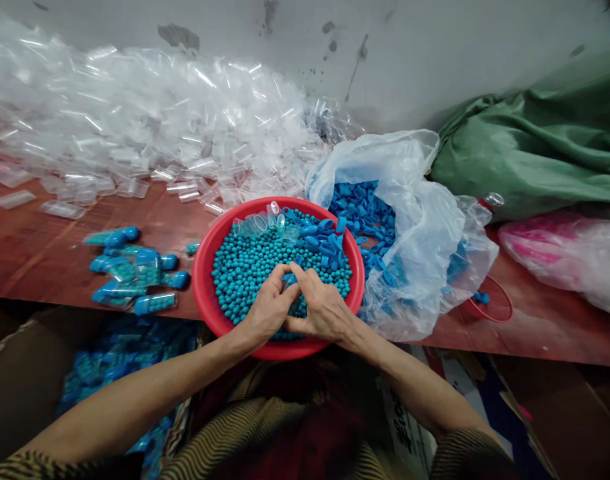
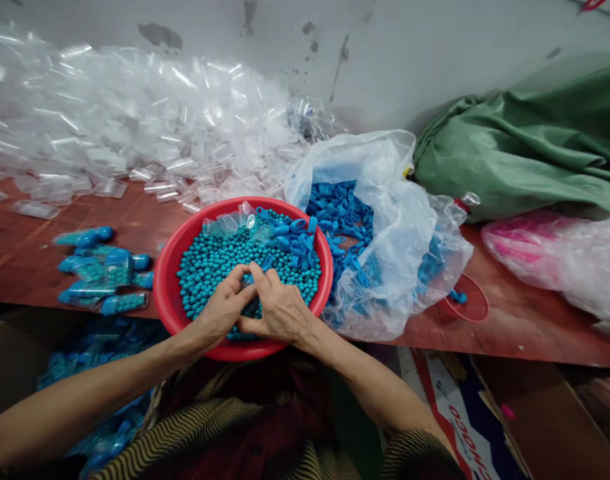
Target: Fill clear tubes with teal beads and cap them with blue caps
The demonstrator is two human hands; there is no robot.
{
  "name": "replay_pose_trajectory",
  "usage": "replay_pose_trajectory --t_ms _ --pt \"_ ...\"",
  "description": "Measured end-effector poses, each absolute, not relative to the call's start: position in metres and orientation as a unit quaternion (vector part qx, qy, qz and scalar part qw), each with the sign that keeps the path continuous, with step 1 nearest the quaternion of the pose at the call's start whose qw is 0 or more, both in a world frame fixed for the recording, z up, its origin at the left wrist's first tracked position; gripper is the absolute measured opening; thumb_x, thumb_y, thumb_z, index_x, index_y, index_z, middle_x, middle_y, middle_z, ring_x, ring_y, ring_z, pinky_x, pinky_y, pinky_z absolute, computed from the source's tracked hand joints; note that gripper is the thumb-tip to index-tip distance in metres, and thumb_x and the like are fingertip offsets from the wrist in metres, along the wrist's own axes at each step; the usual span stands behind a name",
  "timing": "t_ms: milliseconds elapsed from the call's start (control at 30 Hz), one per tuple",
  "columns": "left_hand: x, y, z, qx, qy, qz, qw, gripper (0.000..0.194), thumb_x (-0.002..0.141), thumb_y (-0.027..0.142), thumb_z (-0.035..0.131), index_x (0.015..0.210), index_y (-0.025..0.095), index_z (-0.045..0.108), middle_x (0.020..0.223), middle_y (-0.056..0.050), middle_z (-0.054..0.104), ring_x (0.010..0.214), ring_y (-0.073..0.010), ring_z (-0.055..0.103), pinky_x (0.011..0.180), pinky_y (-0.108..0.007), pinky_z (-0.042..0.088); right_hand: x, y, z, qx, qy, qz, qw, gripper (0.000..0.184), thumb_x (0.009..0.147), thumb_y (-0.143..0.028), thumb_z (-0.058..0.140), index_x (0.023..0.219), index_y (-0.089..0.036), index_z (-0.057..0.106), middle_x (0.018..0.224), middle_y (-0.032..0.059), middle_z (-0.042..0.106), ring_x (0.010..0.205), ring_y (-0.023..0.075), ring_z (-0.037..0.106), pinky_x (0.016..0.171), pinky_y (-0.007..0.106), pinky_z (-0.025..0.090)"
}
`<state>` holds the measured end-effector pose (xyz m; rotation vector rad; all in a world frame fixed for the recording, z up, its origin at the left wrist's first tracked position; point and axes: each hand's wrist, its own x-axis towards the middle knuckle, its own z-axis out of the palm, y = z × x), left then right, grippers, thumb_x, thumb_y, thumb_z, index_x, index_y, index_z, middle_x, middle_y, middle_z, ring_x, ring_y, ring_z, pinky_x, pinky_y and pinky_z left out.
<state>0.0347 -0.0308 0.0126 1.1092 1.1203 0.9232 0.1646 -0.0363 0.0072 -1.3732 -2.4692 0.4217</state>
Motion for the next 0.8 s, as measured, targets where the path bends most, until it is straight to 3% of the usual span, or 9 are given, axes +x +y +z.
replay_pose_trajectory --t_ms 100,167,233,300,433,500,600,800 --pt "0.018 -0.028 0.016 0.515 0.490 0.356 0.607 0.032 0.079 0.037 0.052 0.105 0.019 0.048 0.068 0.005 0.048 0.056 -0.0083 0.042 0.055 -0.020 0.039 0.175 -0.031 0.011 -0.463 -0.840 0.232 0.164 0.093 0.078 -0.050 0.059 0.146 -0.014 0.008 0.117 0.0153 0.054 0.096 0.0246 0.059 0.073 0.034 0.051" --pt "-0.007 -0.028 0.020 0.548 0.524 0.328 0.564 0.038 0.080 0.040 0.051 0.112 0.021 0.047 0.068 0.005 0.048 0.052 -0.0087 0.043 0.051 -0.021 0.040 0.183 -0.024 0.011 -0.475 -0.829 0.249 0.159 0.084 0.081 -0.048 0.058 0.145 -0.016 0.014 0.121 0.0143 0.054 0.099 0.0240 0.058 0.077 0.035 0.049" --pt "-0.042 -0.027 0.023 0.582 0.578 0.338 0.461 0.039 0.080 0.041 0.050 0.115 0.023 0.047 0.073 0.003 0.053 0.055 -0.0101 0.047 0.053 -0.022 0.043 0.191 -0.017 0.011 -0.494 -0.825 0.233 0.144 0.061 0.086 -0.042 0.053 0.138 -0.016 0.033 0.119 0.0123 0.057 0.101 0.0233 0.058 0.082 0.036 0.047" --pt "-0.080 -0.027 0.024 0.615 0.626 0.342 0.335 0.040 0.081 0.042 0.049 0.117 0.024 0.048 0.091 -0.001 0.061 0.073 -0.0148 0.057 0.067 -0.027 0.048 0.193 -0.009 0.011 -0.508 -0.829 0.201 0.121 0.041 0.091 -0.034 0.047 0.128 -0.016 0.047 0.112 0.0097 0.061 0.100 0.0216 0.058 0.084 0.033 0.045" --pt "-0.130 -0.023 0.023 0.618 0.763 0.182 0.057 0.051 0.082 0.042 0.044 0.127 0.017 0.048 0.106 -0.012 0.062 0.096 -0.0296 0.059 0.080 -0.042 0.047 0.182 0.002 0.018 -0.514 -0.848 0.116 0.047 0.029 0.094 -0.029 0.039 0.117 -0.021 0.055 0.106 0.0066 0.063 0.090 0.0193 0.061 0.071 0.028 0.045" --pt "-0.131 -0.020 0.022 0.633 0.758 0.152 -0.035 0.051 0.085 0.040 0.040 0.129 0.014 0.046 0.109 -0.015 0.061 0.101 -0.0322 0.057 0.083 -0.043 0.045 0.172 0.005 0.023 -0.510 -0.857 0.077 0.002 0.027 0.094 -0.028 0.037 0.111 -0.021 0.056 0.099 0.0057 0.063 0.082 0.0191 0.061 0.062 0.027 0.042" --pt "-0.107 -0.010 0.021 0.705 0.682 0.189 -0.035 0.041 0.088 0.034 0.034 0.122 0.018 0.052 0.106 -0.011 0.063 0.095 -0.0262 0.059 0.082 -0.037 0.045 0.159 0.008 0.026 -0.505 -0.862 0.018 -0.038 0.026 0.093 -0.019 0.034 0.107 -0.021 0.056 0.095 0.0066 0.062 0.079 0.0194 0.059 0.057 0.027 0.039" --pt "-0.040 0.023 0.021 0.836 0.539 0.108 0.002 0.036 0.088 0.025 0.037 0.119 0.018 0.053 0.097 -0.008 0.060 0.088 -0.0211 0.057 0.073 -0.031 0.046 0.147 0.006 0.002 -0.380 -0.922 -0.029 -0.066 0.027 0.092 -0.012 0.034 0.098 -0.016 0.060 0.096 0.0111 0.061 0.092 0.0247 0.051 0.074 0.038 0.039"
